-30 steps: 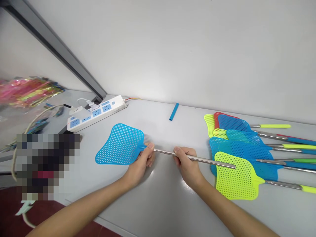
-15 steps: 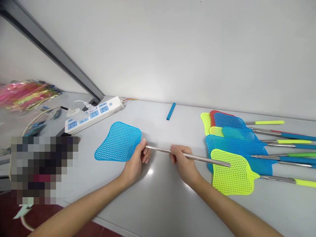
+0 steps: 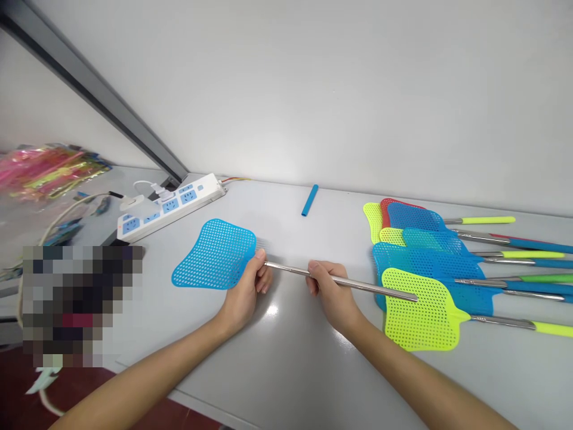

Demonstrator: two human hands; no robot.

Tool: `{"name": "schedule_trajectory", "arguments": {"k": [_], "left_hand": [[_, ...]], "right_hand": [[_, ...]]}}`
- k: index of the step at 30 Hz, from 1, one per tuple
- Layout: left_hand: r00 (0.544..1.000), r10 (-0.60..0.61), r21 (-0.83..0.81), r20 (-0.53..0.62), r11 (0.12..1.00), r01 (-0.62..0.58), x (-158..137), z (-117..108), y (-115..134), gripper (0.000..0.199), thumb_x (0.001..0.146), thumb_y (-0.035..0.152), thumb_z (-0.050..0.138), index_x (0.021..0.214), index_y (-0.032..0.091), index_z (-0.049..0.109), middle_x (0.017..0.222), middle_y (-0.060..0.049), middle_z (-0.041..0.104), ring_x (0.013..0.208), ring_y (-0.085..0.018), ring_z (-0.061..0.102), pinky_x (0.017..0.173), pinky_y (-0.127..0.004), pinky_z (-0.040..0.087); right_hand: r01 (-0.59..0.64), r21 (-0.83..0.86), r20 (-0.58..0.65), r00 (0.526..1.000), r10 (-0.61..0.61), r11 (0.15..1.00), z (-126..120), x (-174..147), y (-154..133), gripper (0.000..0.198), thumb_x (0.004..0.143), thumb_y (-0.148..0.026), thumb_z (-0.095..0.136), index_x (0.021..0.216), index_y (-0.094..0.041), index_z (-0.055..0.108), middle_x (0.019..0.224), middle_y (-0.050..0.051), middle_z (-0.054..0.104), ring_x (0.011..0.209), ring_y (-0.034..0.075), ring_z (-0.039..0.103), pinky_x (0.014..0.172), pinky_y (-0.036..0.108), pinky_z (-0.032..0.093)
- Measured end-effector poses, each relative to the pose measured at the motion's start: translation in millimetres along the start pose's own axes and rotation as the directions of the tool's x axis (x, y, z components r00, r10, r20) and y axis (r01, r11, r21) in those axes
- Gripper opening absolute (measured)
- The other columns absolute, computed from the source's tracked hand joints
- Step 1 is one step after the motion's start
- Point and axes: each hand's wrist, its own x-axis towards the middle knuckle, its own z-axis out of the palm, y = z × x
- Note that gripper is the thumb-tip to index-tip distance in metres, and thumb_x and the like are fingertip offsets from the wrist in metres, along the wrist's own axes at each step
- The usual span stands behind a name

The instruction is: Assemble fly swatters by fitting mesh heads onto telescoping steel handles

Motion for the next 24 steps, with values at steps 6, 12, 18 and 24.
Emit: {"name": "schedule_trajectory", "arguments": {"k": [6, 12, 18, 24], "left_hand": [[1.0, -0.029, -0.024, 0.001, 0.999, 0.029, 0.4, -0.1, 1.0, 0.04, 0.079, 0.041, 0.043, 0.051, 0.018, 0.028, 0.042, 0.007, 0.025, 0.038, -0.006, 0.028, 0.042, -0.021, 0.026], [0.998, -0.059, -0.045, 0.017, 0.997, 0.059, 0.7, -1.9, -0.2, 0.039, 0.078, 0.043, 0.043, 0.052, 0.018, 0.03, 0.043, 0.007, 0.027, 0.039, -0.006, 0.029, 0.042, -0.021, 0.027], [0.996, -0.077, -0.039, 0.038, 0.996, 0.078, 1.2, -3.0, -0.5, 0.039, 0.079, 0.043, 0.042, 0.051, 0.018, 0.03, 0.042, 0.007, 0.026, 0.039, -0.006, 0.029, 0.043, -0.021, 0.028], [0.993, -0.114, -0.049, 0.037, 0.992, 0.116, 1.1, -3.7, -0.1, 0.038, 0.078, 0.042, 0.043, 0.051, 0.019, 0.03, 0.041, 0.007, 0.027, 0.039, -0.006, 0.029, 0.043, -0.022, 0.028]], "right_hand": [[-0.01, 0.013, 0.007, 1.0, 0.01, 1.0, -0.5, -0.6, -0.2, 0.041, 0.079, -0.035, 0.04, 0.042, -0.017, 0.039, 0.044, -0.001, 0.031, 0.049, 0.011, 0.03, 0.051, 0.027, 0.024], [-0.011, -0.002, 0.01, 1.0, 0.011, 1.0, -0.6, -1.4, -0.3, 0.041, 0.079, -0.035, 0.039, 0.042, -0.017, 0.039, 0.045, -0.001, 0.032, 0.05, 0.011, 0.03, 0.051, 0.026, 0.025], [-0.019, -0.027, 0.011, 1.0, 0.02, 0.999, -0.7, -0.9, 0.0, 0.042, 0.079, -0.037, 0.039, 0.042, -0.017, 0.039, 0.046, -0.001, 0.032, 0.05, 0.011, 0.031, 0.051, 0.026, 0.025], [-0.032, -0.047, 0.02, 0.999, 0.033, 0.998, -0.7, -1.5, -1.4, 0.042, 0.079, -0.038, 0.038, 0.043, -0.017, 0.039, 0.046, 0.0, 0.033, 0.05, 0.012, 0.031, 0.052, 0.027, 0.026]]}}
